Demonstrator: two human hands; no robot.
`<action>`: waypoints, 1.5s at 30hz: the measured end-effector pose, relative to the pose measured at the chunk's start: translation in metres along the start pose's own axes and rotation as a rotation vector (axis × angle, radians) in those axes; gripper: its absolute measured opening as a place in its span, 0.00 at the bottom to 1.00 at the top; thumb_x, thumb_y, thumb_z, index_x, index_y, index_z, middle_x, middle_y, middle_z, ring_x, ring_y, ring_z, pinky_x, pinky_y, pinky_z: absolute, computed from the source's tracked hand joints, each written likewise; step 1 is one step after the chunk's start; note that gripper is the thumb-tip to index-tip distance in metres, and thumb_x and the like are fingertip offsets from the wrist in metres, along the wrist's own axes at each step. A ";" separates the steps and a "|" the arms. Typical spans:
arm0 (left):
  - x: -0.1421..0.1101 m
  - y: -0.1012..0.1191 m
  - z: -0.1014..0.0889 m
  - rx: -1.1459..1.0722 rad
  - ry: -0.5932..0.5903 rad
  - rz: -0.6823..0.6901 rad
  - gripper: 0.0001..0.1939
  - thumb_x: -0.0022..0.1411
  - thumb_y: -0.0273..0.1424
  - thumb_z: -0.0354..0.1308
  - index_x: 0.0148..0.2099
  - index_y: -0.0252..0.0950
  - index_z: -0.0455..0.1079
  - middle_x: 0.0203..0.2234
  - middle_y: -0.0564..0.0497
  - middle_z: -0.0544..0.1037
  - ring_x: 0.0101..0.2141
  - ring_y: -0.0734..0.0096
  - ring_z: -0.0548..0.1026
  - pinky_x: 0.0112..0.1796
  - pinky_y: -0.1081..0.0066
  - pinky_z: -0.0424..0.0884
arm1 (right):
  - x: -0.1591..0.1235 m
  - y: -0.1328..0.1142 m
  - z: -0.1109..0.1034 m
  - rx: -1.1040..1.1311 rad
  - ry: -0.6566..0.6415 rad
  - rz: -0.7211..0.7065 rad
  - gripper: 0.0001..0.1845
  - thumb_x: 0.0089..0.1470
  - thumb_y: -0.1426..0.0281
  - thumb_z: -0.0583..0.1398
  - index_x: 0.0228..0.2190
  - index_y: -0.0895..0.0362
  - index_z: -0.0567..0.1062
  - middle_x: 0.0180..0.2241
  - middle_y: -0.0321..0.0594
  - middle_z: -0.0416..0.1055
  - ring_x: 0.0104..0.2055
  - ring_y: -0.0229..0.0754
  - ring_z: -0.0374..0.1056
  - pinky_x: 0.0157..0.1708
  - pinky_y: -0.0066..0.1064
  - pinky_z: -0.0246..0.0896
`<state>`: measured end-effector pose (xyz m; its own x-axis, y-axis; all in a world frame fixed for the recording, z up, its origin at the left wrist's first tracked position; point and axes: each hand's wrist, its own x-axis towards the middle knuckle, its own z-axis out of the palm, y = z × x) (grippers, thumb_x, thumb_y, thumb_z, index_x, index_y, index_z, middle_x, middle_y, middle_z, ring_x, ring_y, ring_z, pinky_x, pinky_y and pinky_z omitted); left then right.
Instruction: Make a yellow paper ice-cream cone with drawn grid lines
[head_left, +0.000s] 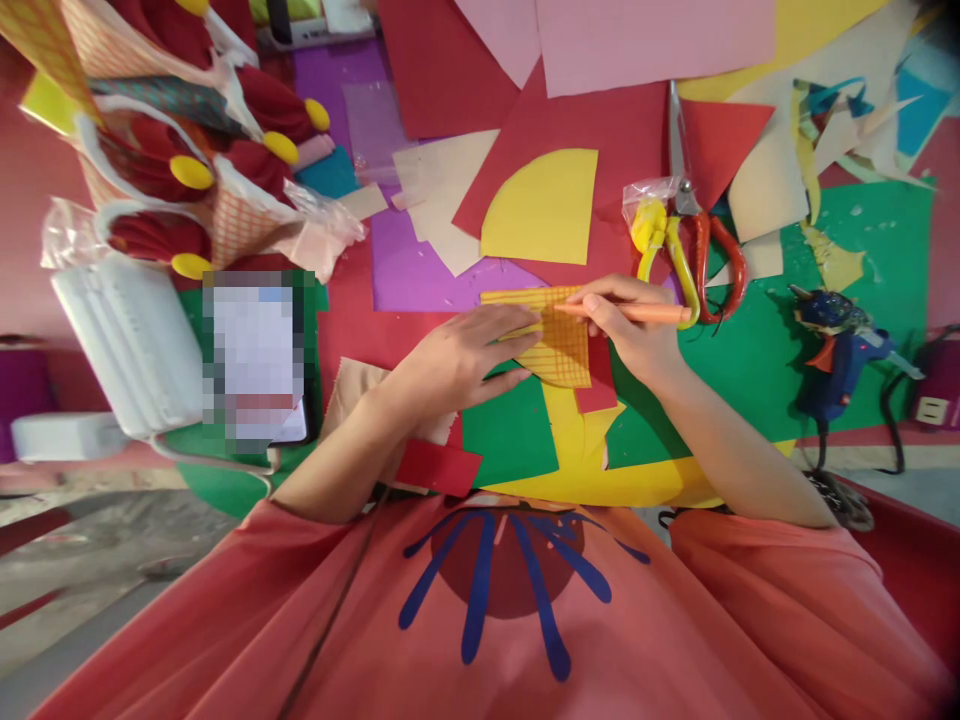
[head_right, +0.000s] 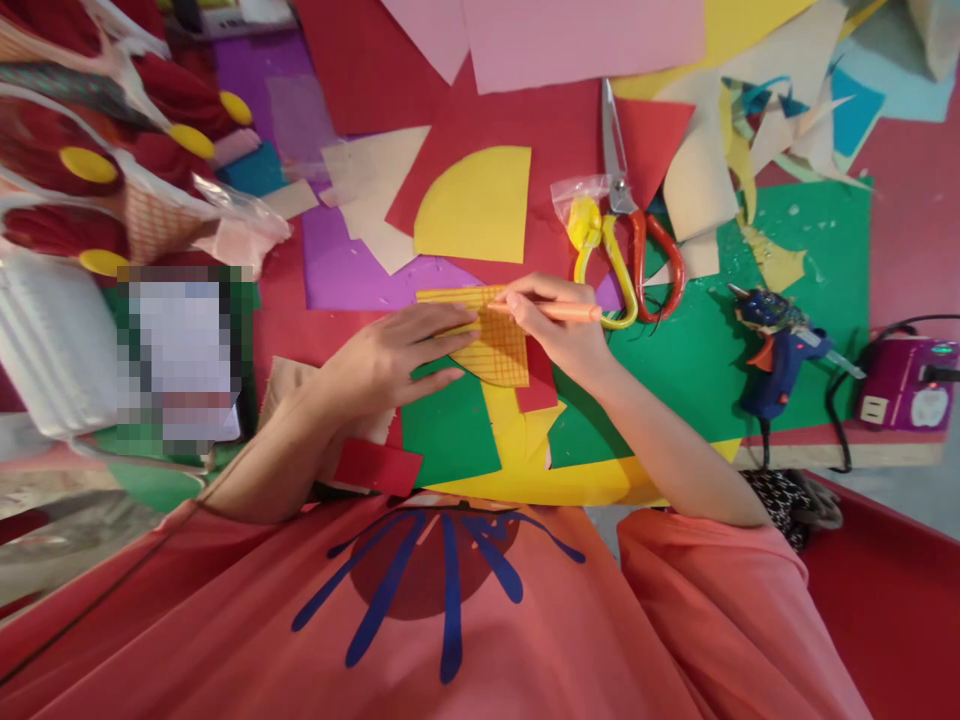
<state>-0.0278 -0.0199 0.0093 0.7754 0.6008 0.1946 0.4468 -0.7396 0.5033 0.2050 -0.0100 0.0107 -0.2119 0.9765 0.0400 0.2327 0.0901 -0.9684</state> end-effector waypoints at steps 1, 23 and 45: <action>0.000 -0.001 0.001 0.006 0.004 -0.007 0.18 0.69 0.36 0.50 0.53 0.29 0.71 0.53 0.38 0.74 0.56 0.56 0.71 0.56 0.56 0.70 | 0.000 0.000 0.000 0.009 0.022 0.000 0.10 0.57 0.64 0.60 0.30 0.57 0.77 0.22 0.32 0.72 0.21 0.30 0.64 0.21 0.24 0.59; 0.000 -0.002 0.001 0.022 -0.019 -0.061 0.21 0.70 0.36 0.50 0.58 0.28 0.67 0.57 0.38 0.70 0.59 0.55 0.67 0.59 0.54 0.66 | -0.001 0.000 0.000 -0.071 -0.056 -0.040 0.08 0.56 0.68 0.60 0.27 0.58 0.76 0.25 0.35 0.76 0.26 0.33 0.71 0.27 0.25 0.65; -0.001 -0.006 0.002 -0.009 -0.052 -0.082 0.23 0.69 0.36 0.50 0.63 0.33 0.62 0.61 0.40 0.66 0.63 0.56 0.62 0.61 0.52 0.61 | 0.000 0.000 0.001 -0.060 -0.023 -0.037 0.09 0.56 0.67 0.60 0.27 0.57 0.75 0.23 0.34 0.74 0.25 0.32 0.68 0.26 0.24 0.62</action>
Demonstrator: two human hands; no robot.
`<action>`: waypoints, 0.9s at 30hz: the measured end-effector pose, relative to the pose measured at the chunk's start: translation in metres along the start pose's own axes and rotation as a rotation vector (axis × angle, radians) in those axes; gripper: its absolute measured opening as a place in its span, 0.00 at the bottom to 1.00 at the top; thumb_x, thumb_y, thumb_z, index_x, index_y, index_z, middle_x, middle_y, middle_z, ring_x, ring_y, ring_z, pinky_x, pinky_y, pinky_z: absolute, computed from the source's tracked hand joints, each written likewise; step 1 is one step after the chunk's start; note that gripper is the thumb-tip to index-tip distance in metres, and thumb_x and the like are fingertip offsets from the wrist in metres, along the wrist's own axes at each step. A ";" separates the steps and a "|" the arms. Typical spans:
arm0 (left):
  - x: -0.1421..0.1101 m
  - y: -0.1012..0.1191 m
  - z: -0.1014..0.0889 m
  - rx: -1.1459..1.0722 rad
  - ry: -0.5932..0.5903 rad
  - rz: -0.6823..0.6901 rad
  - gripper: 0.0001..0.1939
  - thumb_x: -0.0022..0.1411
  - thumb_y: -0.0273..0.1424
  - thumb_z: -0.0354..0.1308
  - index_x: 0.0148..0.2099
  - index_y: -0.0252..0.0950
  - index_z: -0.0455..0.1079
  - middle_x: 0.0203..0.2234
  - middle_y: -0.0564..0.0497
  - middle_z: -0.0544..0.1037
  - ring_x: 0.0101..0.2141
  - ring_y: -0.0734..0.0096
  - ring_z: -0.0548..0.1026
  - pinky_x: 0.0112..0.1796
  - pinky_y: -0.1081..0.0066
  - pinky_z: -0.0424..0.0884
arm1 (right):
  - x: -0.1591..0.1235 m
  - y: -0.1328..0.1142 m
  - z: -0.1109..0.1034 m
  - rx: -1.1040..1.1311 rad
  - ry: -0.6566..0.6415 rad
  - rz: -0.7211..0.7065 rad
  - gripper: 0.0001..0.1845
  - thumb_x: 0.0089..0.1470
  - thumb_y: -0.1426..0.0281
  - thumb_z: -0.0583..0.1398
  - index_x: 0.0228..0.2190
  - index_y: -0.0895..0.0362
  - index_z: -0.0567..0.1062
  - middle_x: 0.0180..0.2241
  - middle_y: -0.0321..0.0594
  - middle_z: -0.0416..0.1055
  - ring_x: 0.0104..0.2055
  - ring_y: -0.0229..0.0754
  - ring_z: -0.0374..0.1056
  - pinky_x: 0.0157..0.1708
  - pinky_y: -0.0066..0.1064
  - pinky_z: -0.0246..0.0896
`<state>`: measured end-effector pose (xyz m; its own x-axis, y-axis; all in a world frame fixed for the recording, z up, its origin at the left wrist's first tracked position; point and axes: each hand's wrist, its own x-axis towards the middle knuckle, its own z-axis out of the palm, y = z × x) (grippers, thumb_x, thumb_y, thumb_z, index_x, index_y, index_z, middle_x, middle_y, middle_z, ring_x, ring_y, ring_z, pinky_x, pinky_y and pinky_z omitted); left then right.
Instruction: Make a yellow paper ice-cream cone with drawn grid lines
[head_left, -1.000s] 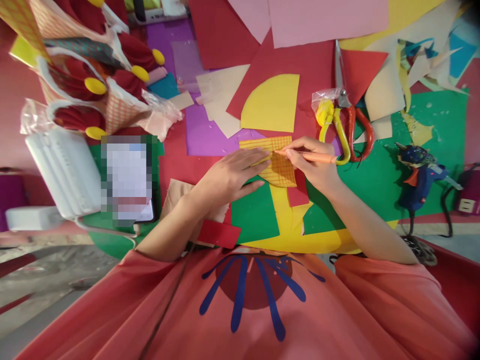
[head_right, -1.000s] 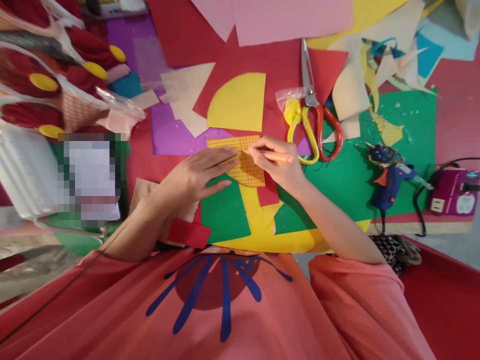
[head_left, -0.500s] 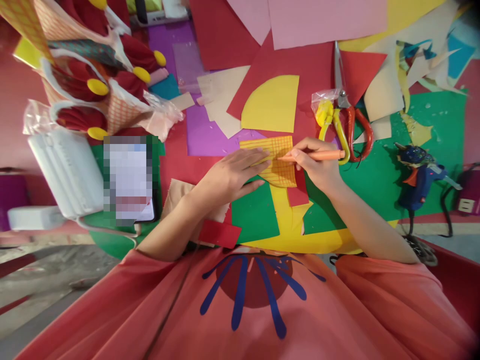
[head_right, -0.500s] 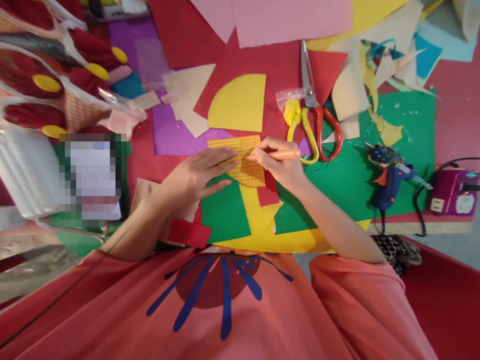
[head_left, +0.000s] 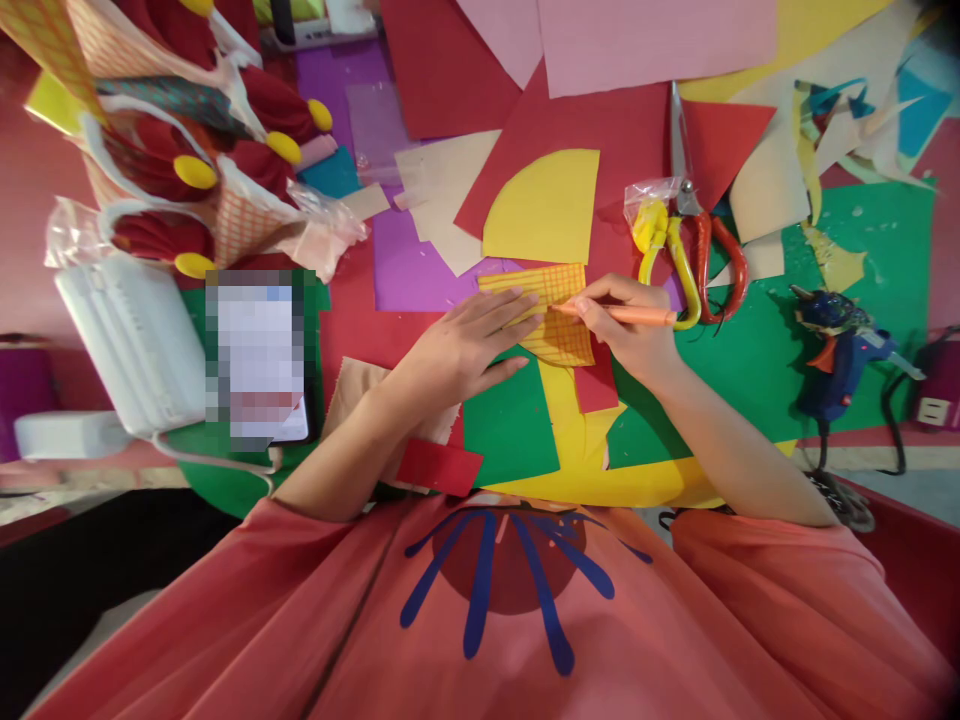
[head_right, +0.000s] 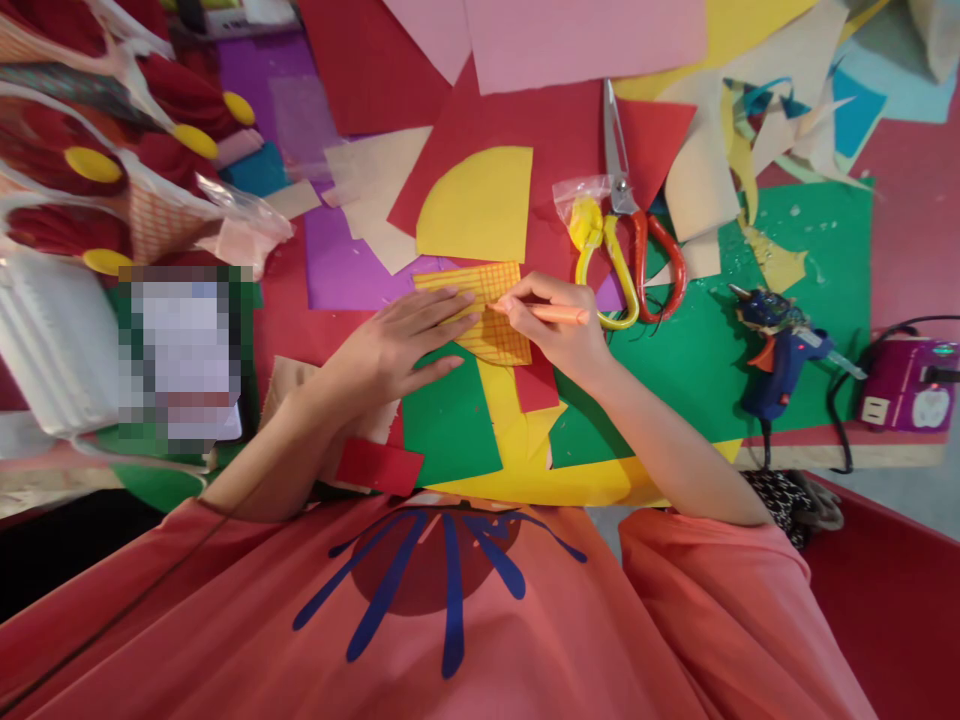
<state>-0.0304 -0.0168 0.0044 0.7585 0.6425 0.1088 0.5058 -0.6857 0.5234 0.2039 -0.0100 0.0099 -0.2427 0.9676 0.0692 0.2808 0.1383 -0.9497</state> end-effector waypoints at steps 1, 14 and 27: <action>0.000 0.000 0.000 -0.001 0.003 0.000 0.23 0.70 0.36 0.50 0.63 0.33 0.62 0.61 0.40 0.66 0.63 0.55 0.62 0.61 0.52 0.61 | 0.000 0.000 0.000 -0.011 -0.003 0.001 0.09 0.56 0.67 0.60 0.27 0.57 0.76 0.23 0.34 0.74 0.25 0.33 0.69 0.26 0.25 0.62; 0.000 0.000 0.001 -0.028 -0.003 -0.014 0.22 0.70 0.37 0.50 0.63 0.37 0.63 0.61 0.41 0.65 0.63 0.54 0.61 0.61 0.49 0.60 | 0.002 -0.002 -0.001 0.012 -0.016 0.058 0.10 0.52 0.69 0.59 0.21 0.58 0.73 0.19 0.33 0.70 0.21 0.32 0.62 0.22 0.26 0.56; 0.000 -0.001 0.002 -0.017 0.006 -0.004 0.22 0.70 0.37 0.49 0.62 0.36 0.63 0.61 0.40 0.65 0.63 0.56 0.61 0.61 0.51 0.60 | 0.000 -0.001 0.000 -0.035 -0.034 0.022 0.10 0.51 0.68 0.60 0.20 0.57 0.74 0.19 0.33 0.72 0.20 0.32 0.63 0.20 0.25 0.54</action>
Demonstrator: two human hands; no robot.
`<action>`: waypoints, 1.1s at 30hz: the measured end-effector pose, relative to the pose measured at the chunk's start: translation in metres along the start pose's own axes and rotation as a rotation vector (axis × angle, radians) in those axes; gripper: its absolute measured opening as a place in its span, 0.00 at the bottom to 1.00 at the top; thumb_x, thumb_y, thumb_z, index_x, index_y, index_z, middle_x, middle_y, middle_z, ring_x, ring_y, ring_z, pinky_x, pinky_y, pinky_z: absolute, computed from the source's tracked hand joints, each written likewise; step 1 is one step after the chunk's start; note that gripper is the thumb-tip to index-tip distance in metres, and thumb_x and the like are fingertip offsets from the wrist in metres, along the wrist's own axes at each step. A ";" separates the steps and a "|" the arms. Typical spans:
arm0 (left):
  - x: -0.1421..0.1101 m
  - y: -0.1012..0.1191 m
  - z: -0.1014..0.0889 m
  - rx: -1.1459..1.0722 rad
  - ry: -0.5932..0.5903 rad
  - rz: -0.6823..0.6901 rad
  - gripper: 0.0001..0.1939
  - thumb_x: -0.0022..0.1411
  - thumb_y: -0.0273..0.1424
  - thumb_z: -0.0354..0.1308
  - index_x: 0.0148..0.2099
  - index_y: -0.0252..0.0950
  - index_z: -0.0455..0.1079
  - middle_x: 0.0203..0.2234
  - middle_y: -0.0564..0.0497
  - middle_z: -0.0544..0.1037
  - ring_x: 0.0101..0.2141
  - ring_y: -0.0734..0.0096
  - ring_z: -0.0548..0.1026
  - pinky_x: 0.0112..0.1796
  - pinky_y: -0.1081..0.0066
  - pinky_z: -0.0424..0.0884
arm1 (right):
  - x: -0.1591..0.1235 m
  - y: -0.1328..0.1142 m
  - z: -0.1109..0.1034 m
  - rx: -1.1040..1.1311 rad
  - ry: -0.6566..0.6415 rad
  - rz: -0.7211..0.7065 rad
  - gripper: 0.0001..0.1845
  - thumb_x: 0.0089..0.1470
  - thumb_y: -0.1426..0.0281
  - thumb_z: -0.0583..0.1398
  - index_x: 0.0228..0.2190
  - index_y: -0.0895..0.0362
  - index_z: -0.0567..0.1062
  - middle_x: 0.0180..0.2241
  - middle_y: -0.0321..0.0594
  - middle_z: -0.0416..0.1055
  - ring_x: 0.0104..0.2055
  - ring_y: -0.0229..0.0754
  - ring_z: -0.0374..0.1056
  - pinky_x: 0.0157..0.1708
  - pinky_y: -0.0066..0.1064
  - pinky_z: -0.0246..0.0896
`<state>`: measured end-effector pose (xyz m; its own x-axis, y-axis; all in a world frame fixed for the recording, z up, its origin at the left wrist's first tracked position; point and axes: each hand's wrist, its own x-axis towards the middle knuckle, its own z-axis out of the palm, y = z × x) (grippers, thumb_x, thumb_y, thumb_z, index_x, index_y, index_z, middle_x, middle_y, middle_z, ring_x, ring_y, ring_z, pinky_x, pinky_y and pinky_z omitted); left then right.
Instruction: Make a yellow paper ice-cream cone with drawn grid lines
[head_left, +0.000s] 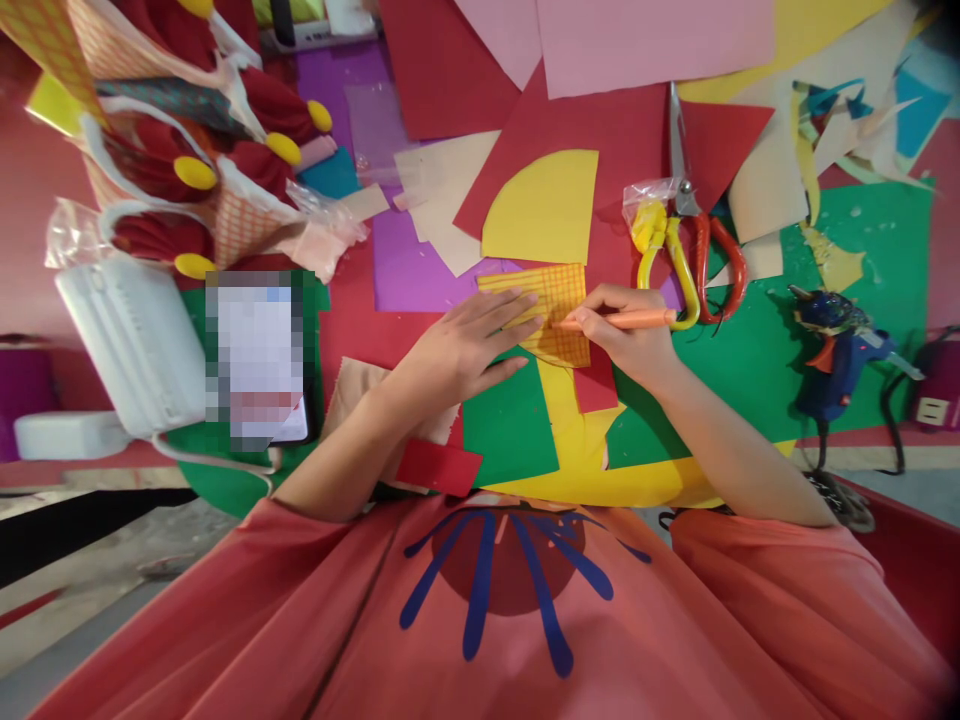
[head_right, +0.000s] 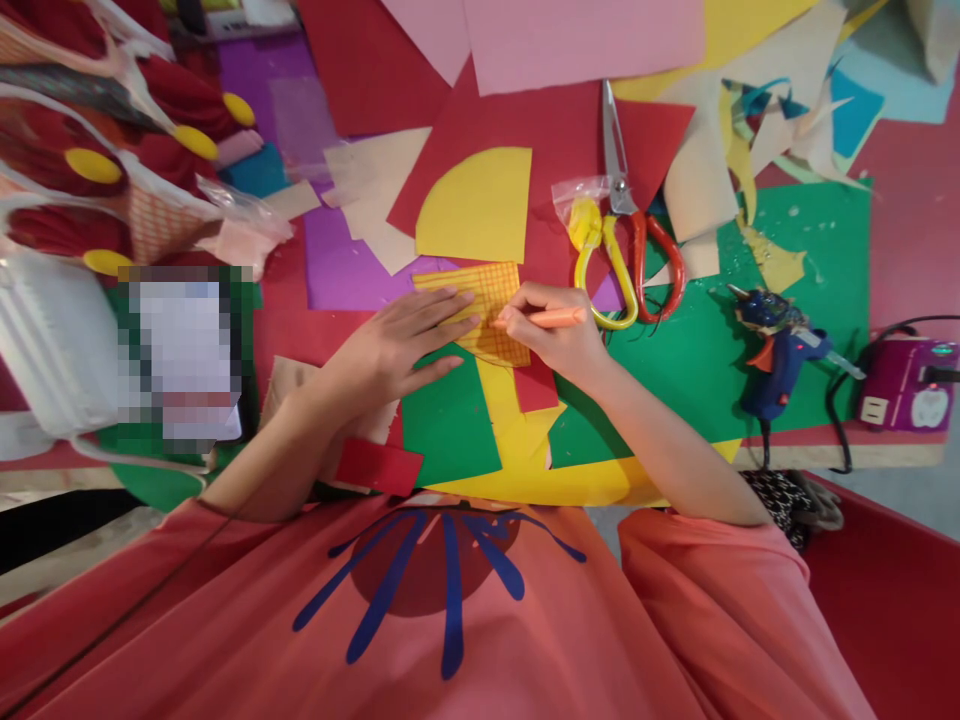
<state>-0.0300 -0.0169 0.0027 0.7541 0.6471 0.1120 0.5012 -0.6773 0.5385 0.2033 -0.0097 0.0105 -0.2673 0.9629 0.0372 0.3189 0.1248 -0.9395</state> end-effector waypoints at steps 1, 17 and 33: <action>0.000 0.000 0.000 -0.005 0.000 -0.002 0.22 0.70 0.37 0.49 0.62 0.36 0.63 0.61 0.40 0.65 0.63 0.56 0.61 0.61 0.51 0.60 | 0.000 -0.001 0.000 0.015 -0.004 0.015 0.10 0.50 0.69 0.60 0.19 0.57 0.73 0.18 0.33 0.71 0.20 0.32 0.62 0.19 0.25 0.53; 0.001 0.001 -0.001 -0.006 0.022 -0.046 0.22 0.69 0.38 0.50 0.60 0.35 0.65 0.60 0.40 0.68 0.61 0.54 0.64 0.59 0.50 0.62 | -0.003 -0.001 -0.002 0.010 -0.003 -0.012 0.11 0.56 0.65 0.59 0.26 0.57 0.75 0.20 0.32 0.71 0.21 0.32 0.63 0.23 0.25 0.57; -0.002 -0.001 0.003 0.017 0.068 -0.002 0.16 0.68 0.37 0.52 0.53 0.38 0.73 0.60 0.39 0.67 0.60 0.49 0.64 0.56 0.46 0.65 | -0.001 -0.002 -0.002 0.020 -0.014 0.022 0.11 0.54 0.67 0.60 0.22 0.58 0.73 0.18 0.31 0.68 0.19 0.30 0.59 0.21 0.25 0.53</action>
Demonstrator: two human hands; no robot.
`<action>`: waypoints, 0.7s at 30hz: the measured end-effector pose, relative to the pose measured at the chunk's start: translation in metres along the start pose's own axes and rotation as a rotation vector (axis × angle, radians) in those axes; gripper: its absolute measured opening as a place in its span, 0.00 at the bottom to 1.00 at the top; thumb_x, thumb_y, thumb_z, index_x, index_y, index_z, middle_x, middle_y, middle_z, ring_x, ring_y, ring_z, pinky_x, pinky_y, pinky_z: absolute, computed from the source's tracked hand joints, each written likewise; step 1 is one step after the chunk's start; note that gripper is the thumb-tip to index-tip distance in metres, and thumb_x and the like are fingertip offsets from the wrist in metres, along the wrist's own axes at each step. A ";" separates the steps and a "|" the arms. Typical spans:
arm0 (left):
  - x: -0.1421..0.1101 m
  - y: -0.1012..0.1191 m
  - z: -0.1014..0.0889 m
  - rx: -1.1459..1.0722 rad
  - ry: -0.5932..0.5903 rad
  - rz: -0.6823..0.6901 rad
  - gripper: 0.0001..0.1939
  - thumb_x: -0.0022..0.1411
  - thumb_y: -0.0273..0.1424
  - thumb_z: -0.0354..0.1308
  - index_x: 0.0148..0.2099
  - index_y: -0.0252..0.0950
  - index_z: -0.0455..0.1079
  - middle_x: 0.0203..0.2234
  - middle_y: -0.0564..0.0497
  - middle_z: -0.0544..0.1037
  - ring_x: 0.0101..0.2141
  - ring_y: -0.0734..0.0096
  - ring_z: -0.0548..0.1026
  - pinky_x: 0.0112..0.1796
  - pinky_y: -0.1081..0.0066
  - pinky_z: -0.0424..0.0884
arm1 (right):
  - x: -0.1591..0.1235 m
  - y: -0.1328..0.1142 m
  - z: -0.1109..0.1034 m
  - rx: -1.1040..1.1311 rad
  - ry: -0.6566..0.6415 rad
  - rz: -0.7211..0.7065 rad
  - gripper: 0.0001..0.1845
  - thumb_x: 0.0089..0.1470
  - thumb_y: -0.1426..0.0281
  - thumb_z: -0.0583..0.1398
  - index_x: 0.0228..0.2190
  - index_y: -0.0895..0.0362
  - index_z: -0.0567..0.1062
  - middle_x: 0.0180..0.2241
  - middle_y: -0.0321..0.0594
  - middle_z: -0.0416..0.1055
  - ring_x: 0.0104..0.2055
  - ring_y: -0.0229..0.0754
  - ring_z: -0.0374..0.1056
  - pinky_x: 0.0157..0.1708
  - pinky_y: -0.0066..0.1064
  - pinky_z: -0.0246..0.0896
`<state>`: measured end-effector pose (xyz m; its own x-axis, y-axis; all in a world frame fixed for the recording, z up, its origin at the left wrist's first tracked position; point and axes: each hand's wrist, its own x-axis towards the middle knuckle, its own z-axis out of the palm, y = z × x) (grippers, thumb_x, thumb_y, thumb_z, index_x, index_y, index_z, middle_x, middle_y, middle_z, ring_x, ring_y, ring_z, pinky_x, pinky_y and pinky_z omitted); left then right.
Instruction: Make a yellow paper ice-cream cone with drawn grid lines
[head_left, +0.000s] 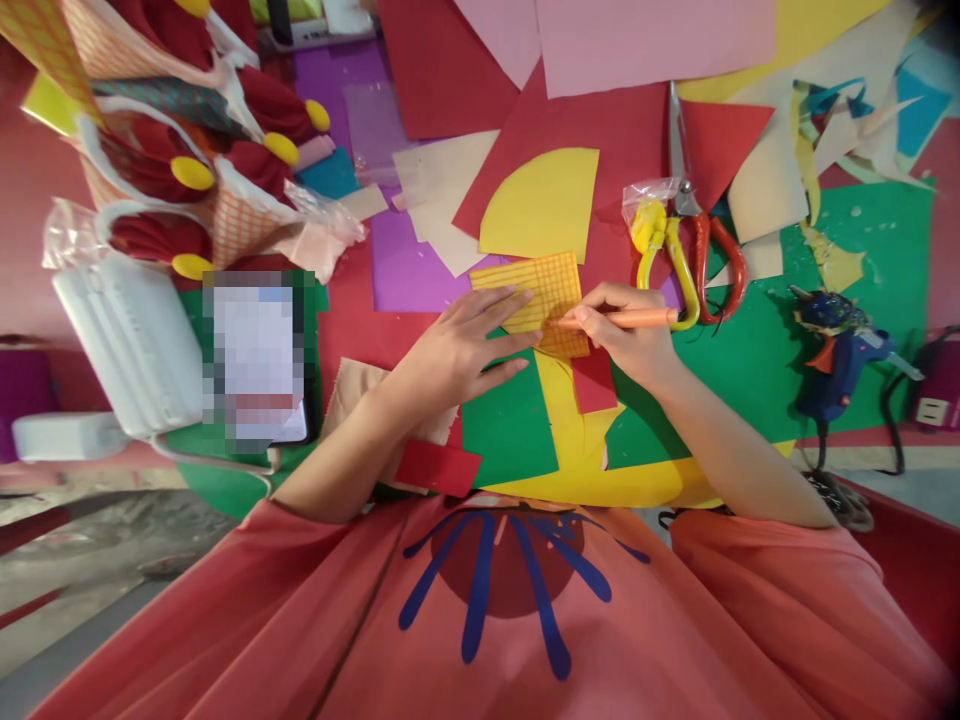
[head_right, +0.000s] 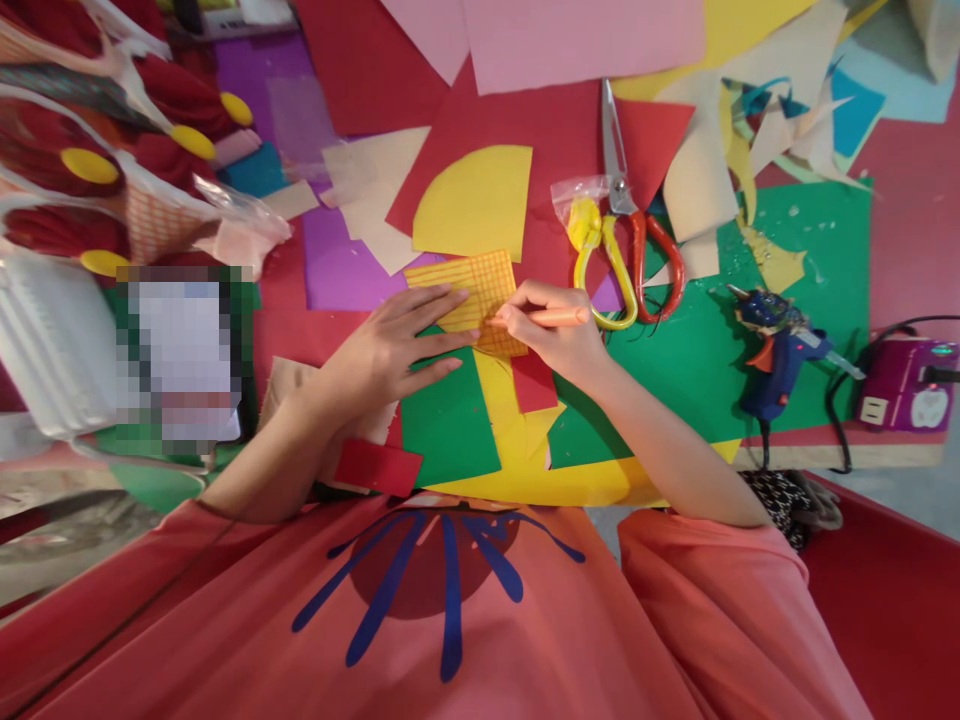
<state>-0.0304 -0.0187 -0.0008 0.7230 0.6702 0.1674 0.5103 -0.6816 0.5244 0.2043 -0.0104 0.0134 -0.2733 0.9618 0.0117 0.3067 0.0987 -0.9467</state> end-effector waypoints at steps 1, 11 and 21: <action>0.000 0.000 0.000 -0.002 -0.001 -0.001 0.16 0.68 0.37 0.52 0.53 0.38 0.73 0.60 0.39 0.67 0.61 0.48 0.64 0.56 0.46 0.65 | 0.000 0.000 0.000 -0.008 -0.002 -0.005 0.11 0.54 0.67 0.60 0.23 0.58 0.73 0.19 0.31 0.69 0.20 0.30 0.60 0.21 0.25 0.53; -0.001 -0.001 0.001 -0.006 0.009 0.014 0.15 0.67 0.37 0.53 0.51 0.40 0.76 0.60 0.39 0.66 0.60 0.47 0.64 0.56 0.45 0.65 | 0.001 -0.002 0.001 0.004 -0.065 0.057 0.12 0.51 0.68 0.59 0.19 0.57 0.71 0.17 0.32 0.68 0.20 0.32 0.61 0.20 0.25 0.53; -0.001 -0.001 0.001 0.005 0.020 0.035 0.14 0.67 0.36 0.54 0.50 0.39 0.76 0.60 0.38 0.67 0.60 0.46 0.64 0.55 0.45 0.66 | 0.000 -0.001 0.001 -0.021 -0.018 0.017 0.12 0.54 0.66 0.59 0.23 0.58 0.73 0.20 0.32 0.69 0.21 0.31 0.61 0.23 0.25 0.53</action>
<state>-0.0314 -0.0190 -0.0022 0.7308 0.6518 0.2025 0.4871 -0.7059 0.5142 0.2029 -0.0105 0.0143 -0.2844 0.9587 -0.0103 0.3308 0.0881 -0.9396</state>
